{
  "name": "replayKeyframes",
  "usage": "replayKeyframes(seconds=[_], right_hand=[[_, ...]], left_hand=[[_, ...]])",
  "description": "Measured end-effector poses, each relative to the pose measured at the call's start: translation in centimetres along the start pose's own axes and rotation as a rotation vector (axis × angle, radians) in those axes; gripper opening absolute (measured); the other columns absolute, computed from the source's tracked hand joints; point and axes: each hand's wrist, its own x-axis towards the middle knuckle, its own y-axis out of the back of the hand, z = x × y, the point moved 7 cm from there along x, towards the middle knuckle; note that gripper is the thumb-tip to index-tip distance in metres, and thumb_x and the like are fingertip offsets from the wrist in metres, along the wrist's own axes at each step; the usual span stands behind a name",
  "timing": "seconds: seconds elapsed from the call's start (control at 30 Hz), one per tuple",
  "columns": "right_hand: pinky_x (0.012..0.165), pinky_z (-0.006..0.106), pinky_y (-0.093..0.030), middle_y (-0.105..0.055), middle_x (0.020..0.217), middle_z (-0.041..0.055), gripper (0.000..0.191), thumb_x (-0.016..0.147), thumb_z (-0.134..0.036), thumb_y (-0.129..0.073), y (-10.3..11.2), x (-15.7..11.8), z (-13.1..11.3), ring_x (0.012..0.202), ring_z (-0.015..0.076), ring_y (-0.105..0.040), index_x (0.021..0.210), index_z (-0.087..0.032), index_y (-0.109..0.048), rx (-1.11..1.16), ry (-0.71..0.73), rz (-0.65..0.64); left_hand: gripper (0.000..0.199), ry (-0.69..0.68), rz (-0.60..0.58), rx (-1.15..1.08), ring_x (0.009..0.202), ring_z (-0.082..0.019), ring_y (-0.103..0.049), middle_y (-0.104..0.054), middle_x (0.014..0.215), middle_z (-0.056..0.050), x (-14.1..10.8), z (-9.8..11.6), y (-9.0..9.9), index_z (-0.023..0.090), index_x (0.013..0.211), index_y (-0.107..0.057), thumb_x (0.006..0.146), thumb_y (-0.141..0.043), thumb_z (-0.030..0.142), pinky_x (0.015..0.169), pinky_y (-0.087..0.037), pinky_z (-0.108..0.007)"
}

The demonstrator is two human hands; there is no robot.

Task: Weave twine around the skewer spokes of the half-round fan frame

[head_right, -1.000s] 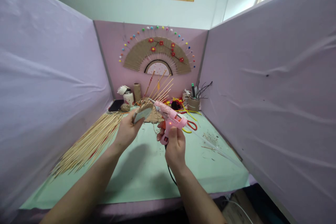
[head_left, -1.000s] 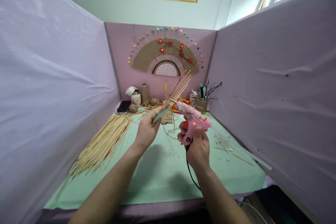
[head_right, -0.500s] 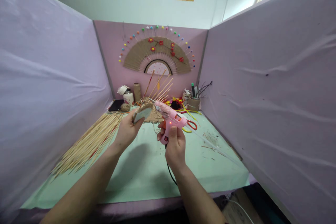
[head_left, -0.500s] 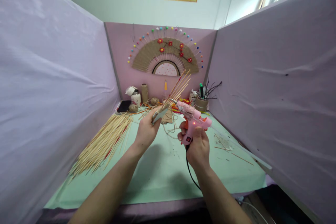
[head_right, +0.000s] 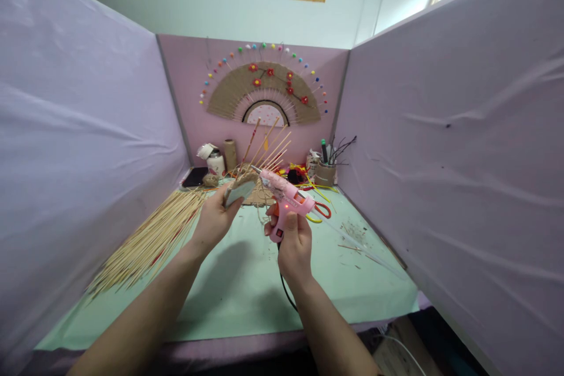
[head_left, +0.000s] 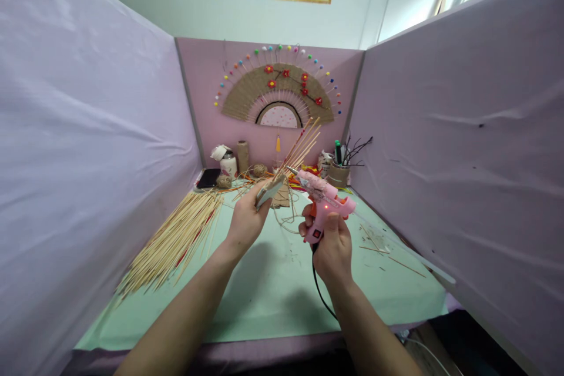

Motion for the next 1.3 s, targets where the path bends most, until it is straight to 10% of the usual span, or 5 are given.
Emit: replayKeyframes(seconds=[0.97, 1.3], right_hand=[[0.051, 0.027, -0.044, -0.062, 0.08, 0.0047, 0.04, 0.087, -0.057, -0.054, 0.3, 0.0, 0.4, 0.06, 0.0119, -0.052, 0.086, -0.018, -0.064, -0.014, -0.001, 0.009], [0.056, 0.029, -0.042, -0.065, 0.078, 0.0064, 0.039, 0.073, -0.054, -0.071, 11.9, 2.2, -3.9, 0.062, 0.0144, -0.053, 0.084, -0.016, -0.07, -0.782, 0.145, 0.073]], left_hand=[[0.04, -0.034, -0.018, 0.02, 0.105, -0.02, -0.063, -0.069, 0.115, -0.005, -0.3, 0.3, -0.2, 0.021, 0.123, -0.06, 0.084, -0.053, 0.015, 0.093, -0.048, -0.034], [0.04, -0.083, -0.02, -0.002, 0.11, -0.019, -0.062, -0.067, 0.12, -0.004, -0.3, -0.2, 0.8, 0.021, 0.124, -0.06, 0.085, -0.054, 0.017, 0.098, -0.046, -0.032]])
